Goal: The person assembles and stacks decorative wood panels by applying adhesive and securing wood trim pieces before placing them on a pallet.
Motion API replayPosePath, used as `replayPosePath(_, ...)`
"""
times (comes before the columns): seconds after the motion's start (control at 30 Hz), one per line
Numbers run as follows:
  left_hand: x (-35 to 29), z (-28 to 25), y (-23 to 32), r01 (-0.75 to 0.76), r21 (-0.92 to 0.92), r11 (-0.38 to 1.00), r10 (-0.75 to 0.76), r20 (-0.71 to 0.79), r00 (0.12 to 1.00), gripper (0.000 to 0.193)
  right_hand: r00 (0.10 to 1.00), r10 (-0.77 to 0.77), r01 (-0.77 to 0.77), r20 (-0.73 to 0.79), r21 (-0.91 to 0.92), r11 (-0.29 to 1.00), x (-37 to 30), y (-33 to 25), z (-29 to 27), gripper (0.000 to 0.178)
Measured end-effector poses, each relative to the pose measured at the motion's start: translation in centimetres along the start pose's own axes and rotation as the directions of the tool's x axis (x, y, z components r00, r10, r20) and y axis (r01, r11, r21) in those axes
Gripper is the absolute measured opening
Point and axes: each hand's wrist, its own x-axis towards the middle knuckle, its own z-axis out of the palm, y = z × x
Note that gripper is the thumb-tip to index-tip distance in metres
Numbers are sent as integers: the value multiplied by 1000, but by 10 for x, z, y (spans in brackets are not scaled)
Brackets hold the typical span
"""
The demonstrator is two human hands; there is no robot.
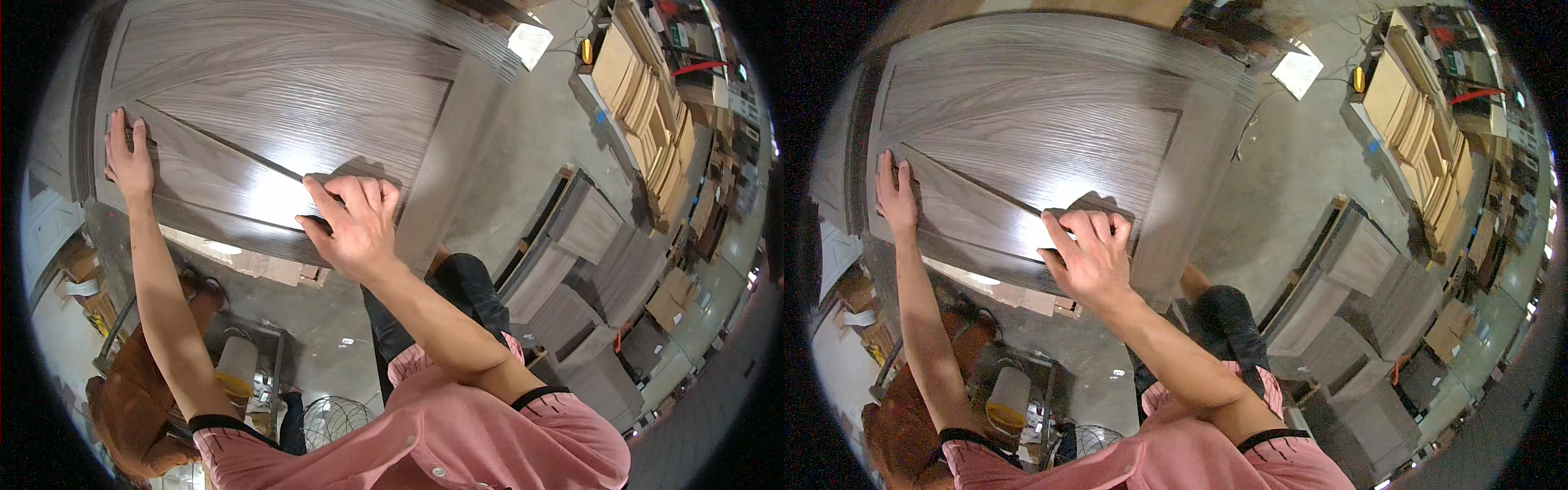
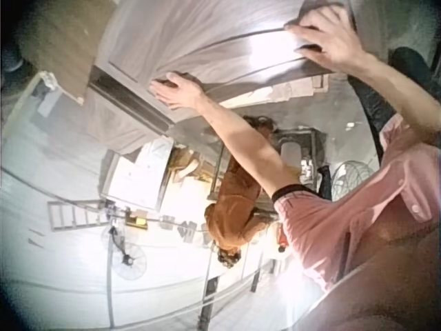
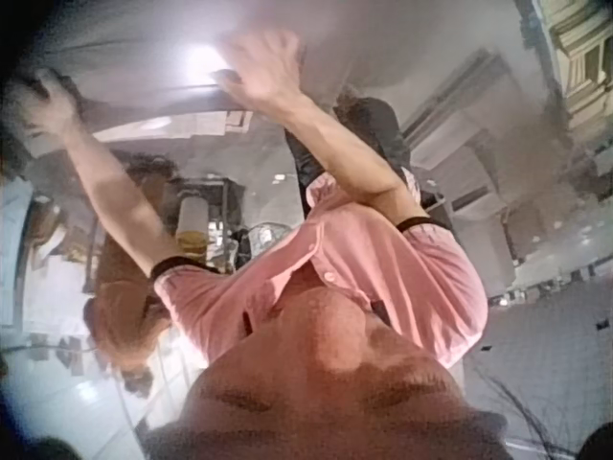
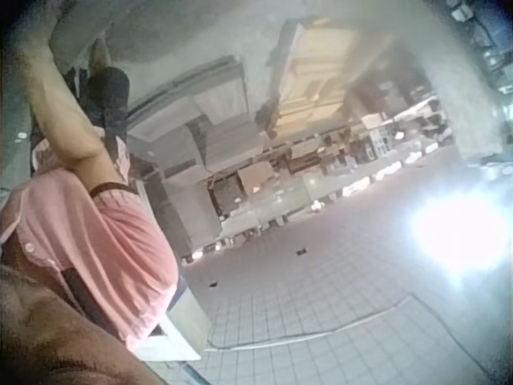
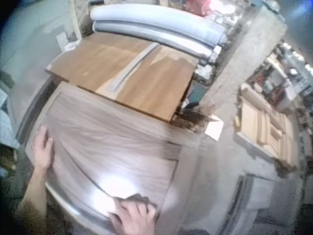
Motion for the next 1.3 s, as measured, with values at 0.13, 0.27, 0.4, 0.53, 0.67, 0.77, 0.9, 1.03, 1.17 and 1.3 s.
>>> replayPosePath(0.13, 5, 4, 1, -12, -59, 998, 11, -9, 1000, 59, 1000, -7, 8, -17, 13, 1000, 4, 5, -2, 46)
replayPosePath(0.27, 10, -19, -4, 29, -61, 998, -27, 21, 999, 60, 997, -79, 79, -5, 2, 997, 8, -7, -8, 44)
replayPosePath(0.4, -7, -21, 34, 122, 43, 992, -124, 47, 991, 65, 966, -255, 257, 39, -94, 962, 0, 9, -14, 34)
replayPosePath(0.53, -4, -31, 51, 149, 35, 988, -152, 91, 984, 67, 972, -229, 237, 62, -278, 931, -31, 26, -41, 28)
replayPosePath(0.67, -14, -41, 37, 191, -56, 980, -188, 46, 981, 68, 999, 27, -21, 36, -158, 987, -52, 22, -63, 69)
replayPosePath(0.77, -16, -45, 36, 198, -58, 979, -194, 66, 979, 69, 963, 268, -268, 15, -17, 963, -56, 29, -66, 108)
replayPosePath(0.9, -11, -47, 42, 225, -55, 973, -216, 129, 968, 72, 942, 327, -328, 70, -7, 945, -49, 39, -69, 127)
replayPosePath(1.03, -8, -51, 46, 238, -41, 970, -230, 135, 964, 73, 918, 390, -391, 64, -8, 920, -48, 39, -69, 124)
replayPosePath(1.17, 2, -65, 51, 269, -41, 962, -256, 205, 945, 74, 835, 538, -548, 113, 257, 796, -56, 50, -65, 129)
replayPosePath(1.3, 11, -76, 50, 259, 22, 966, -252, 333, 909, 73, 691, 664, -711, 286, 436, 552, -36, 12, -76, 138)
